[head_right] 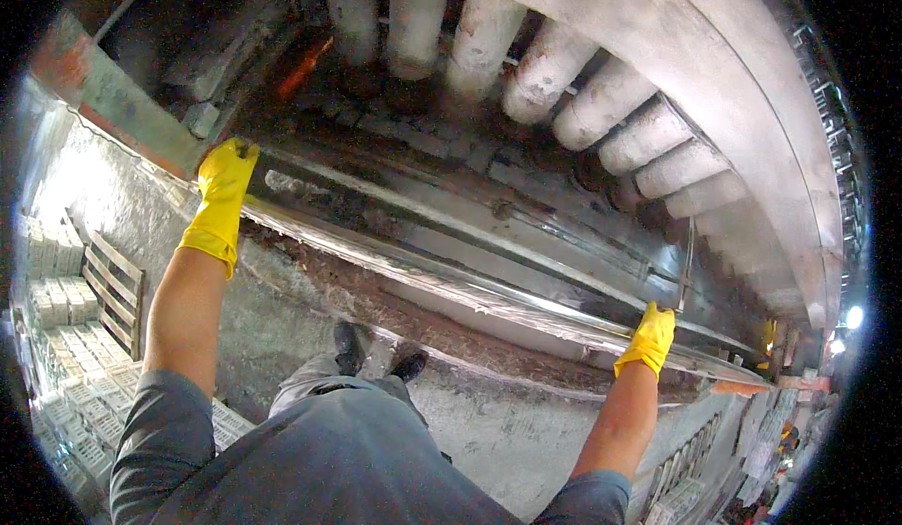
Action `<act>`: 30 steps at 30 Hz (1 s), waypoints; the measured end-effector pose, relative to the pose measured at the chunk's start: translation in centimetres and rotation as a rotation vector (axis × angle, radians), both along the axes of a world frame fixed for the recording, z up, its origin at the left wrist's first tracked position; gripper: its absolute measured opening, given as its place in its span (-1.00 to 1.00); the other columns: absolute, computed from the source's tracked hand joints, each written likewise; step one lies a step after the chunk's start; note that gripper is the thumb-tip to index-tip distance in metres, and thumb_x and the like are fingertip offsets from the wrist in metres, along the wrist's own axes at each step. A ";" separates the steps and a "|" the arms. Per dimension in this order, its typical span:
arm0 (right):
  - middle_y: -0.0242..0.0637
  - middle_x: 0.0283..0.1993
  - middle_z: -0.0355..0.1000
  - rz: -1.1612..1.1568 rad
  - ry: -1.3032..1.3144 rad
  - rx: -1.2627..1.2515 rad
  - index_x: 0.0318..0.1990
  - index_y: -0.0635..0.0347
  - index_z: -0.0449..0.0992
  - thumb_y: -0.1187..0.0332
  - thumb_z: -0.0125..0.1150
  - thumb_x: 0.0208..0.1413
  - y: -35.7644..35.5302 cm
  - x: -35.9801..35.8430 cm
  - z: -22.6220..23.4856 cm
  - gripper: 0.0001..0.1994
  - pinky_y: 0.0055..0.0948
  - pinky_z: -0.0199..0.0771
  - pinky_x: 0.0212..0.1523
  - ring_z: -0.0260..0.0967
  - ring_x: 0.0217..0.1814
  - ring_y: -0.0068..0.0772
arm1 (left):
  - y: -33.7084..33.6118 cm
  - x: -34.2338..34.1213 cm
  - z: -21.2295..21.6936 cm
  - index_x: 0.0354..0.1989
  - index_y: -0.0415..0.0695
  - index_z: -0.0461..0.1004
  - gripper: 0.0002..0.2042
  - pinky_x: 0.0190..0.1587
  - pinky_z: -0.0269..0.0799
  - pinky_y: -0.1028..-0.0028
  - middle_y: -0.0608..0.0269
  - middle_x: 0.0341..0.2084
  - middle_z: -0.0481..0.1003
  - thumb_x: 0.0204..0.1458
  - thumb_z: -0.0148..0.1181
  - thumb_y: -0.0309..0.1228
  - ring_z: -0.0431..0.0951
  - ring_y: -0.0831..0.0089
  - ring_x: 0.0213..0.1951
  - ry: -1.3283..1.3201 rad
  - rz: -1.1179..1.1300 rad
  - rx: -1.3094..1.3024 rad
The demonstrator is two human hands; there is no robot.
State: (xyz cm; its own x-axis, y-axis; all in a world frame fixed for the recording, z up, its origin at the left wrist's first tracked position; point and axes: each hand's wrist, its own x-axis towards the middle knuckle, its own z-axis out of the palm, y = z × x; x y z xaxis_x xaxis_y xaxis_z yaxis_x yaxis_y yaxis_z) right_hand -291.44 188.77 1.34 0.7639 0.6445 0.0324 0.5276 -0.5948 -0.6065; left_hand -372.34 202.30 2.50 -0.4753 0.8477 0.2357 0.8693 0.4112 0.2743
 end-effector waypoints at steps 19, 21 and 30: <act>-0.02 -0.03 0.48 -0.052 0.148 0.046 0.11 0.37 0.41 0.09 0.17 0.27 -3.4 -2.8 1.3 -0.51 -0.23 0.54 -0.40 0.51 -0.31 -0.14 | -2.3 -1.6 -2.8 -0.15 -0.11 0.64 -0.53 -0.08 0.54 0.07 -0.06 -0.21 0.66 0.08 0.24 0.08 0.65 -0.06 -0.14 0.101 -0.042 0.074; 0.00 -0.02 0.46 -0.046 0.151 0.039 0.10 0.40 0.40 0.10 0.19 0.27 -3.7 -2.4 1.2 -0.51 -0.21 0.54 -0.42 0.51 -0.33 -0.12 | -2.4 -1.6 -2.8 -0.15 -0.11 0.64 -0.53 -0.08 0.54 0.07 -0.06 -0.22 0.66 0.08 0.23 0.08 0.65 -0.06 -0.15 0.113 -0.047 0.082; -0.02 0.03 0.46 -0.037 0.068 0.054 0.15 0.36 0.39 0.10 0.18 0.30 -4.1 0.8 -1.4 -0.51 -0.24 0.54 -0.36 0.51 -0.24 -0.15 | -2.8 -0.9 -2.5 -0.15 -0.11 0.65 -0.53 -0.06 0.54 0.07 -0.05 -0.26 0.66 0.08 0.21 0.08 0.65 -0.07 -0.15 0.113 -0.026 0.087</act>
